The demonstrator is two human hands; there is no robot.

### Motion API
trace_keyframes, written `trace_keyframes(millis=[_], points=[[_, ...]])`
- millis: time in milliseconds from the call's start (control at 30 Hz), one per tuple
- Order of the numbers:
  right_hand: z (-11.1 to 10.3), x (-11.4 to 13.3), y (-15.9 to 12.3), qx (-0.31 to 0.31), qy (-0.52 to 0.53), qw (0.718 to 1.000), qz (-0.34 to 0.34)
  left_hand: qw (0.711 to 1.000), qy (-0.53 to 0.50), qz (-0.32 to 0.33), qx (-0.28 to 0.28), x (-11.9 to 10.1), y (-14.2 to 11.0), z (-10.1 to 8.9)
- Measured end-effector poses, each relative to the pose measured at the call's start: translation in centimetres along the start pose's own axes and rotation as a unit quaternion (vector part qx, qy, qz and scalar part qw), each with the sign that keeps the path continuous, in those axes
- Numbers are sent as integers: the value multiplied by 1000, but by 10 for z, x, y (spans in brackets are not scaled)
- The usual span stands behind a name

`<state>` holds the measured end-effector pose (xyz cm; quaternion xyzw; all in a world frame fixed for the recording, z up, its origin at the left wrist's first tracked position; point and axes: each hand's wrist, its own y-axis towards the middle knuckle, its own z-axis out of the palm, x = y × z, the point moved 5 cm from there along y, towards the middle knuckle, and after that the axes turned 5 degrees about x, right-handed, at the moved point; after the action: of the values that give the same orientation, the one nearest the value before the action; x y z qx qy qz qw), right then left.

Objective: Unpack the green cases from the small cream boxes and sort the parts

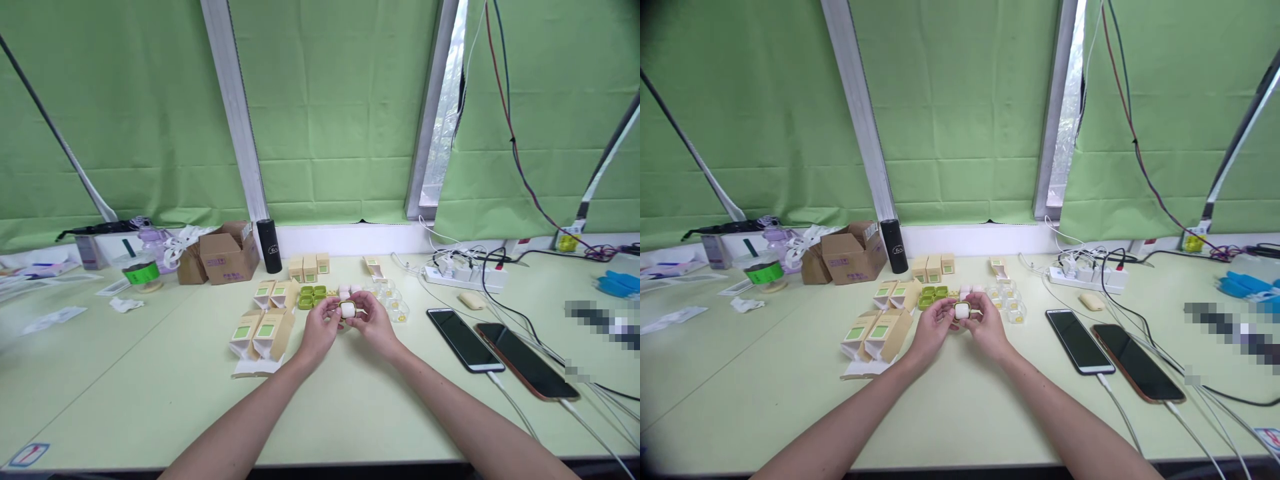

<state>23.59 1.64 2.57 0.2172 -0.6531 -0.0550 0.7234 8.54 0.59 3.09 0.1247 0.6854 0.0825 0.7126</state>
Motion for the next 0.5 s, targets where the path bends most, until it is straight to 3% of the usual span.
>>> trace_keyframes(millis=[167, 267, 400, 500], points=[[1, -1, -1, 11, -37, 999, -13, 1000, -16, -3, 18, 5, 0, 2], [2, 2, -4, 23, -139, 989, -44, 1000, -18, -5, 19, 6, 1, 2], [4, 14, -10, 32, -353, 925, -135, 999, 46, 22, -4, 3, 0, -1], [6, 18, -13, 30, -444, 880, -166, 994, 105, 44, -2, 1, -3, 0]])
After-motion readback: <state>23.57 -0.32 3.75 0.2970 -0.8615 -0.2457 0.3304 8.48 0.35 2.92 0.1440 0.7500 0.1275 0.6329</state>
